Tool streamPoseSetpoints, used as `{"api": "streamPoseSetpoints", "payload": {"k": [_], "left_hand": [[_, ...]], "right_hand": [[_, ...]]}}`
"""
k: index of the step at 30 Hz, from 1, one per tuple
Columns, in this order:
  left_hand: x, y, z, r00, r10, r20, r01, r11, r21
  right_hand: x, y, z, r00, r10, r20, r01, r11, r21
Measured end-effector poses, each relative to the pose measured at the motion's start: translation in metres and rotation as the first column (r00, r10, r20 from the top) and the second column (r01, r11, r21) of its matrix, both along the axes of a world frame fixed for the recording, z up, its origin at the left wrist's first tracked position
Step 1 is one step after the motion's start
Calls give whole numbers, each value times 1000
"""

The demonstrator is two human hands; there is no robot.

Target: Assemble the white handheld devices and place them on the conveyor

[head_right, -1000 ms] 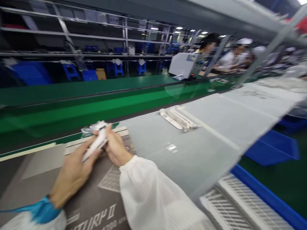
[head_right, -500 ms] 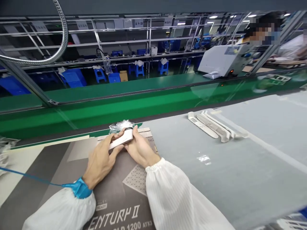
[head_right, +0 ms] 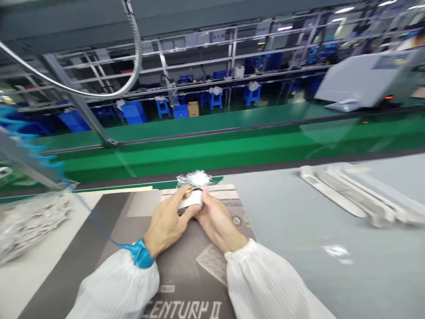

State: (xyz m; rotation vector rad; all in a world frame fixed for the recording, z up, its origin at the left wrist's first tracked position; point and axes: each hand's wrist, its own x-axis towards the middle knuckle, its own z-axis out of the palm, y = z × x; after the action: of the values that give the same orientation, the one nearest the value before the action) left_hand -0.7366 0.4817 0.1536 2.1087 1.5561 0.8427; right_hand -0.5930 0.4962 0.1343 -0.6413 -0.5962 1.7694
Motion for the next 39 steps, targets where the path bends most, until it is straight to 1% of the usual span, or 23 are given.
{"api": "streamPoseSetpoints", "payload": {"k": [2,4,5,6,7,11,13,15,17,19,23,26,29,32,34,39], "left_hand": [[-20,10,2,994,49,93,-30,981,-192],[-43,26,6,964,185,189,-112,932,-345],[-55,37,9,941,266,211,-171,908,-383],[-66,49,13,918,340,205,-243,889,-389],[-75,63,18,899,397,183,-312,876,-368],[-100,120,37,844,526,103,-489,834,-255],[-103,137,41,813,580,55,-560,804,-202],[-101,142,40,787,616,19,-607,781,-146],[-93,136,34,790,613,6,-610,786,-97],[-79,120,27,817,576,12,-574,816,-69],[-43,73,6,887,459,50,-454,887,-84],[-17,39,-10,918,390,74,-383,918,-100],[1,18,-22,946,323,-10,-324,946,-32],[7,11,-26,958,271,-99,-269,963,28],[6,11,-26,961,260,-96,-259,966,27],[3,13,-24,954,292,-64,-292,956,19]], "right_hand": [[5,5,-5,995,-45,87,46,999,-12],[10,11,-11,987,-49,151,57,997,-43],[12,14,-13,984,-38,173,48,997,-54],[13,15,-15,981,-25,190,36,998,-55],[14,16,-15,978,-17,206,27,999,-47],[12,11,-11,973,-29,231,38,999,-31],[11,9,-9,974,-51,223,64,997,-52],[10,9,-9,975,-65,212,80,995,-66],[11,9,-9,978,-52,201,68,995,-73],[13,10,-8,981,-31,193,46,996,-75],[14,11,-6,982,-19,187,34,997,-74],[15,10,-5,982,-25,190,40,996,-79],[16,7,-6,980,-31,195,48,995,-83],[17,6,-7,974,-31,224,49,996,-76],[18,6,-8,968,-33,249,53,996,-74],[19,5,-8,959,-13,282,27,999,-47]]}}
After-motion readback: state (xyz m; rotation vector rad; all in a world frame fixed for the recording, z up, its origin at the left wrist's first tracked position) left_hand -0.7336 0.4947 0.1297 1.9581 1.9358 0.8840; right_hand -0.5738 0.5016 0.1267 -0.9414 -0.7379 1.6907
